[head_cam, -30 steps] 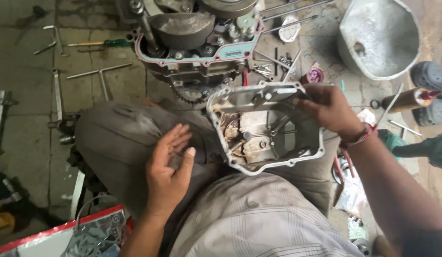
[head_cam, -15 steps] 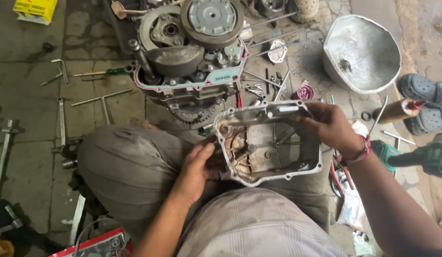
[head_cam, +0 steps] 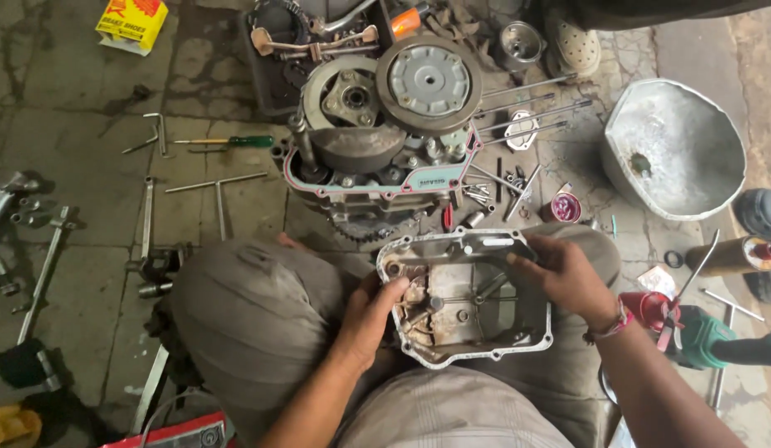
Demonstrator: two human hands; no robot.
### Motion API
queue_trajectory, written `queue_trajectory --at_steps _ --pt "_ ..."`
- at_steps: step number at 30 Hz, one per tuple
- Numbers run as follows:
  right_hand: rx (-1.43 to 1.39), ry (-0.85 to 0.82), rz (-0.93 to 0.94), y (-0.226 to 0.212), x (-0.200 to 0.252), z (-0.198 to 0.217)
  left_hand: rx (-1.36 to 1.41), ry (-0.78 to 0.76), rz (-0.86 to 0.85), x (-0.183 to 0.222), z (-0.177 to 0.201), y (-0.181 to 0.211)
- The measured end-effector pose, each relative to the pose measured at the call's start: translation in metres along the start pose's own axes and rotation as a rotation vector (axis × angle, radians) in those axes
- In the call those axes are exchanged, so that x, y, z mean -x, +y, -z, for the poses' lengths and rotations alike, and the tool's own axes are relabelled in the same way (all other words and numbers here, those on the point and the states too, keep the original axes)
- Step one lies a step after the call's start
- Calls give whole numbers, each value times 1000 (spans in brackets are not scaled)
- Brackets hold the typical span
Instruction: Repairing and assembling parts of a motorcycle engine while sitting on the floor.
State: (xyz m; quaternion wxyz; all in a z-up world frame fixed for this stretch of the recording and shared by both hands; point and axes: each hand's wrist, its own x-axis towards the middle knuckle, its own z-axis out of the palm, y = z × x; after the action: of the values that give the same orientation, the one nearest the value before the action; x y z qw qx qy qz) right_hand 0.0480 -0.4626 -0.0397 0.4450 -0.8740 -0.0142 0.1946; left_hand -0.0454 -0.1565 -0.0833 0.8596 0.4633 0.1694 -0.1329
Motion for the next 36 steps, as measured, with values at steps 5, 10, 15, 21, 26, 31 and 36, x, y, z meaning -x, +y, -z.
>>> queue_trajectory --at_steps 5,10,15,21,26,31,36 --pt "110 1 -14 -9 0 -1 -37 5 -43 1 3 3" --pt "353 -1 -209 -20 1 -7 -116 27 -14 4 4 9" --pt "331 33 7 -38 5 -15 -137 112 116 4 4 14" --pt "247 24 -12 -25 10 -28 -483 107 117 10 22 14" --pt "260 10 -31 -16 10 -34 -850 155 146 11 10 38" --pt "439 -76 -97 -52 10 -9 -1314 157 8 13 6 43" --pt "313 166 364 -92 1 47 -1381 157 82 22 -4 59"
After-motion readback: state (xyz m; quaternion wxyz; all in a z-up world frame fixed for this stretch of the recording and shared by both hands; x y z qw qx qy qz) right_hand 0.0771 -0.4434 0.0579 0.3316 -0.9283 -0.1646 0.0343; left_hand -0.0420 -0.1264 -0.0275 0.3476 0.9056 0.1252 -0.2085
